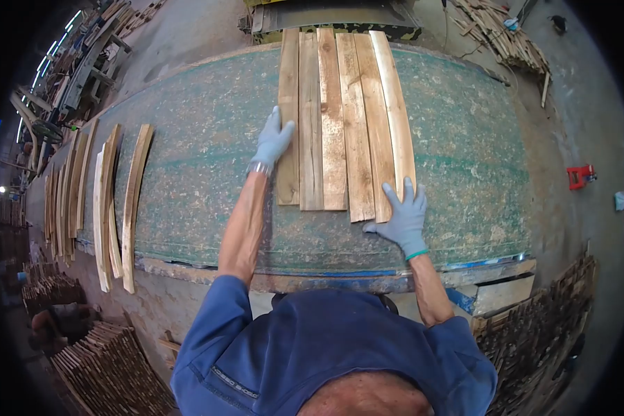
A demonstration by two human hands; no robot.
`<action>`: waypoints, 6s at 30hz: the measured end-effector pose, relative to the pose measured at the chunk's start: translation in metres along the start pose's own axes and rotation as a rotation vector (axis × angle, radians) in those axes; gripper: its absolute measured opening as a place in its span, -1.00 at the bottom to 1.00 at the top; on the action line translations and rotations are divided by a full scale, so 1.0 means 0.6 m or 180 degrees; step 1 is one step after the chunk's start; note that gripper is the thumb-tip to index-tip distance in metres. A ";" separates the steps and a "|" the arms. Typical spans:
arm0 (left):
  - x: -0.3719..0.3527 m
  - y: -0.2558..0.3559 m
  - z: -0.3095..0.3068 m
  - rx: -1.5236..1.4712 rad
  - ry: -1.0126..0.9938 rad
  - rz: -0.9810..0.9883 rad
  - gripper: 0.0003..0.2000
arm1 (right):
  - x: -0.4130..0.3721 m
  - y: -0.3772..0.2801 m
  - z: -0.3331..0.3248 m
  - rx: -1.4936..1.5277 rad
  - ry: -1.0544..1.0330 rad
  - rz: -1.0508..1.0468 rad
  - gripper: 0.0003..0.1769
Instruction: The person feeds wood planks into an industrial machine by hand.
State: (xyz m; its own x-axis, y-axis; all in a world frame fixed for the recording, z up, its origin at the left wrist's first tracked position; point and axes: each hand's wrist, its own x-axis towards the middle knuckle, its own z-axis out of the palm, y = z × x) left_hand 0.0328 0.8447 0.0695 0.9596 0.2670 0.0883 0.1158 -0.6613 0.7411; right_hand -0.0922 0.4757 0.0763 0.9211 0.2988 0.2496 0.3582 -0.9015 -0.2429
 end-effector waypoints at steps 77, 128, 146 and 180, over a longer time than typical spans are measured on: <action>0.323 0.039 0.032 0.1142 0.0221 0.1440 -0.41 | 0.582 -0.104 0.208 0.0699 -0.0091 -0.0604 -0.32; -0.156 -0.389 -0.487 0.1211 0.1328 -0.2346 -0.30 | 0.076 -0.841 0.162 0.0839 -0.1351 -0.0472 0.33; -0.106 -0.033 -0.187 0.1434 -0.0109 -0.0787 -0.28 | 0.153 -0.464 0.120 -0.0244 -0.0230 0.0595 -0.09; -0.191 -0.111 -0.262 0.1410 -0.0554 -0.0758 0.01 | 0.100 -0.437 0.107 -0.0600 -0.0542 0.0196 -0.04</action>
State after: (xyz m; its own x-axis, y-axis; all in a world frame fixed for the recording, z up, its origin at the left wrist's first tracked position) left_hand -0.1250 0.9684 0.1147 0.9176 0.3505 -0.1876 0.3966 -0.8394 0.3716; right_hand -0.1210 0.7504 0.0949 0.9584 0.2755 0.0744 0.2806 -0.9573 -0.0696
